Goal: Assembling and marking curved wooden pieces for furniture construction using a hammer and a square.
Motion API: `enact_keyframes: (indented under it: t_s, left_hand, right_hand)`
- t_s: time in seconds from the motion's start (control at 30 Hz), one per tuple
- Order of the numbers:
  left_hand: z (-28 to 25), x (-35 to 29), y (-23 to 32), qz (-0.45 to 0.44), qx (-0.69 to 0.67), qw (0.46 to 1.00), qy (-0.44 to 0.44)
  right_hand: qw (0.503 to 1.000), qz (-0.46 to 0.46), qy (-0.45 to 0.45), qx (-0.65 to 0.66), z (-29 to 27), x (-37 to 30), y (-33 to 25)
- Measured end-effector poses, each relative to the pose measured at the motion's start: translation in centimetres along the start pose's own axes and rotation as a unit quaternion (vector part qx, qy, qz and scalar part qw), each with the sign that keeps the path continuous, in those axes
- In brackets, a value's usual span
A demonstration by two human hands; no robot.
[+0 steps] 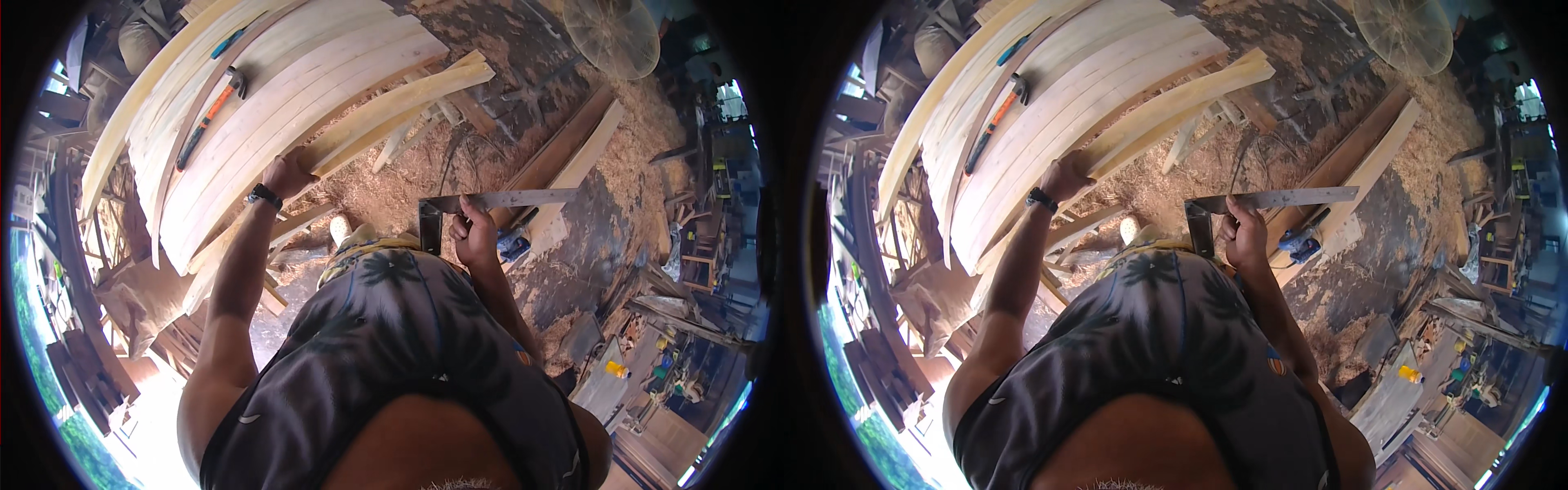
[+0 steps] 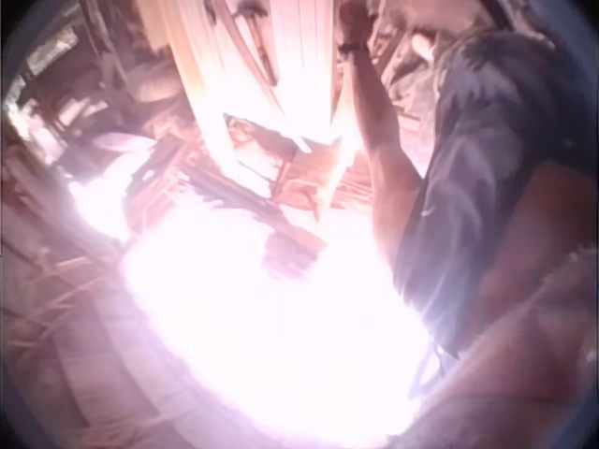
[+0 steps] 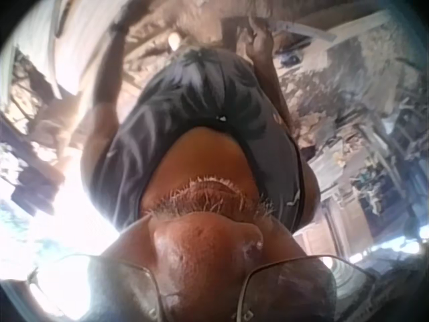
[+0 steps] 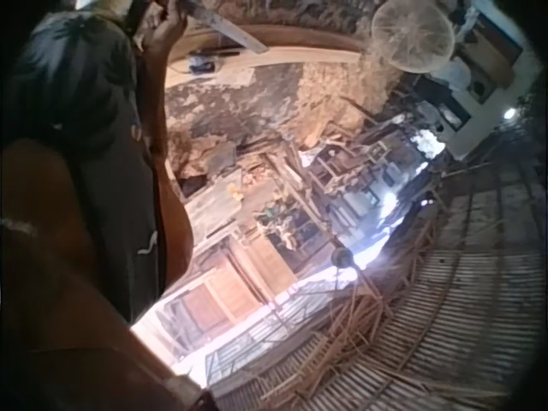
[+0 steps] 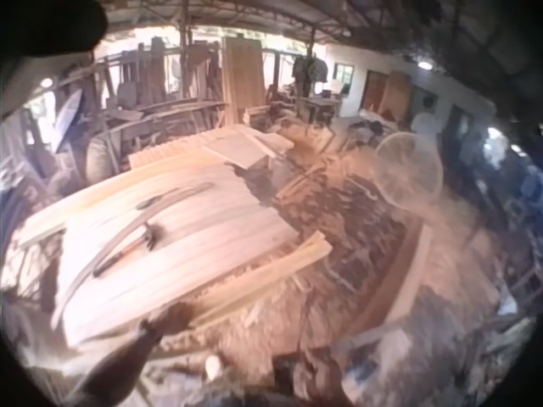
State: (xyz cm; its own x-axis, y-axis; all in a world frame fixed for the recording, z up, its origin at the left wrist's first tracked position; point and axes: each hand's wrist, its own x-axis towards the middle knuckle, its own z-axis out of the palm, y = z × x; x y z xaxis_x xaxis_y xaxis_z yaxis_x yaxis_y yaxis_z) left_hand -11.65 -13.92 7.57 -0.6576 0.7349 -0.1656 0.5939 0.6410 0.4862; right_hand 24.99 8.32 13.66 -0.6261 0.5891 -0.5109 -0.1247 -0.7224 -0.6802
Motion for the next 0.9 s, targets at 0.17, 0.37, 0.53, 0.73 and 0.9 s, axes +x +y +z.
enact_keyframes:
  t_s: [0.17,0.37,0.53,0.73,0.9]
  left_hand:
    - [-0.5,0.7,0.4,-0.015,-0.008,0.999,-0.029]
    - [0.5,-1.0,1.5,0.018,0.007,0.999,-0.031]
    - [3.8,-5.6,3.8,0.036,0.055,0.997,0.032]
    - [4.9,-6.3,4.9,0.021,0.029,0.999,0.005]
    - [1.5,-5.5,3.8,0.02,-0.06,0.997,-0.046]
  right_hand:
    - [1.0,-0.009,-0.009,0.009,-0.4,-0.2,0.3]
    - [1.0,-0.018,0.013,0.016,-0.4,-0.5,0.9]
    - [0.999,-0.02,0.031,0.018,-0.4,-0.9,1.2]
    - [1.0,-0.016,0.018,0.01,-1.1,-0.9,1.7]
    - [0.999,0.002,0.046,0.011,-0.1,-1.6,1.3]
